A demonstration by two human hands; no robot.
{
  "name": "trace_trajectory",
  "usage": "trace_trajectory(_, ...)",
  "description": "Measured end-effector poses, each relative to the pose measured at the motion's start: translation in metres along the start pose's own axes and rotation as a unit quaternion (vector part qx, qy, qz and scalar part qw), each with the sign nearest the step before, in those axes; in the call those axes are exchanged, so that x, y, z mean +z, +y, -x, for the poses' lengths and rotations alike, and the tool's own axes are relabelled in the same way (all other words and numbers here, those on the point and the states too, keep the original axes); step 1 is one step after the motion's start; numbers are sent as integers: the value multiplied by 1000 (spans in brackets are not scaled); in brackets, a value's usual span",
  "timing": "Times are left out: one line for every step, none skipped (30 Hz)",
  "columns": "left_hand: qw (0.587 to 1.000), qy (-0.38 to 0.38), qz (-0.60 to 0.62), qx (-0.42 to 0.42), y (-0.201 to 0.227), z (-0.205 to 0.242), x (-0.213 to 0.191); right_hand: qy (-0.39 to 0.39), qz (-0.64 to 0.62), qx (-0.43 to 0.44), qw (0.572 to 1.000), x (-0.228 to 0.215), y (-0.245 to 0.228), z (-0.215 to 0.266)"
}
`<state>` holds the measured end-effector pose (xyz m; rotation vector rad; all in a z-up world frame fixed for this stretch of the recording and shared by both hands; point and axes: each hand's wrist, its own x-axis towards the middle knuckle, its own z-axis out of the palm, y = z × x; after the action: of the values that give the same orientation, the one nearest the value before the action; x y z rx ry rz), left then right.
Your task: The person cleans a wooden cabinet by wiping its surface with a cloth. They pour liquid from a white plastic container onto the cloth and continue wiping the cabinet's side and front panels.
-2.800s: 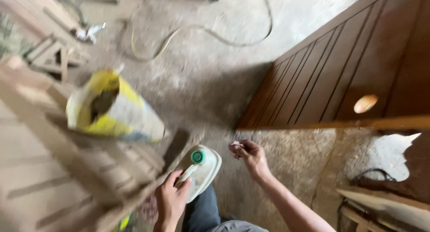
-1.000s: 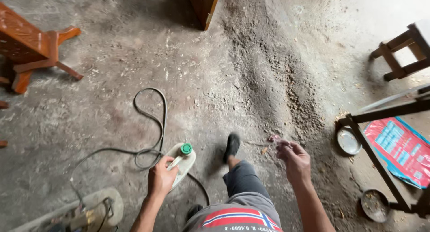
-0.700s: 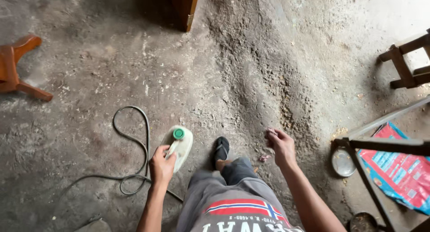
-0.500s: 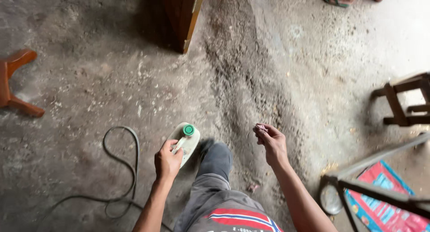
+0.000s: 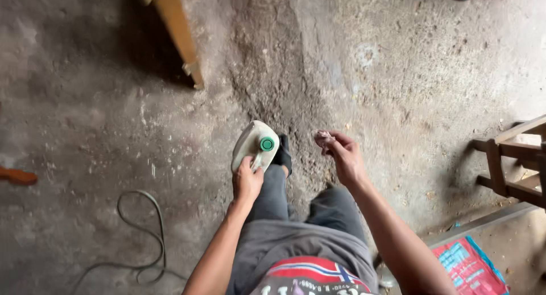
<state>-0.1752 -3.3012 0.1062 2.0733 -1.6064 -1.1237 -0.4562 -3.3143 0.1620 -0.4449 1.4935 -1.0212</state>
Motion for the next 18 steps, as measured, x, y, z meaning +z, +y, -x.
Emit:
trace_trajectory(1000,-20,-7,-6,11,-19,13,0,-37,-8,999,-4,-9,-17)
trace_trajectory(1000,-18,-13,-8,23,-39,24,-7,-69,-18,997,-6,-22,-38)
trace_trajectory(1000,-17,-20,-11,34,-62,33,-14,-79,-38,996,-6,-35,-63)
trace_trajectory(999,-18,-26,-25,42,-78,46,-25,-84,-47,995,-9,-45,-87)
trace_trajectory(999,-16,-2,-35,50,-94,62,-35,-90,-56,994,-11,-53,-111)
trace_trajectory(999,-11,24,-43,59,-115,80,-52,-81,-59,994,-13,-60,-140)
trace_trajectory(998,-5,49,-50,64,-135,99,-69,-72,-62,993,-15,-64,-168)
trace_trajectory(996,-18,58,-62,68,-149,124,-93,-57,-63,992,-19,-67,-198)
trace_trajectory(995,-31,67,-74,71,-162,150,-108,-19,-68,992,-22,-68,-229)
trace_trajectory(992,-38,77,-96,74,-171,175,-133,20,-66,989,-22,-68,-261)
trace_trajectory(992,-10,85,-88,81,-176,204,-158,58,-65,984,-23,-68,-288)
trace_trajectory(992,29,90,-84,90,-176,234,-171,143,-52,974,-27,-69,-310)
trace_trajectory(990,68,93,-80,98,-170,260,-184,226,-43,955,-32,-74,-328)
trace_trajectory(985,102,95,-106,106,-156,277,-186,305,-40,933,-36,-80,-334)
trace_trajectory(977,136,96,-132,121,-138,291,-208,264,-68,939,-40,-87,-332)
trace_trajectory(969,154,95,-169,147,-109,299,-223,225,-76,945,-49,-99,-312)
trace_trajectory(959,167,96,-210,187,-73,297,-235,185,-83,951,-57,-123,-288)
trace_trajectory(946,180,106,-248,231,-38,281,-228,236,-86,941,-59,-152,-262)
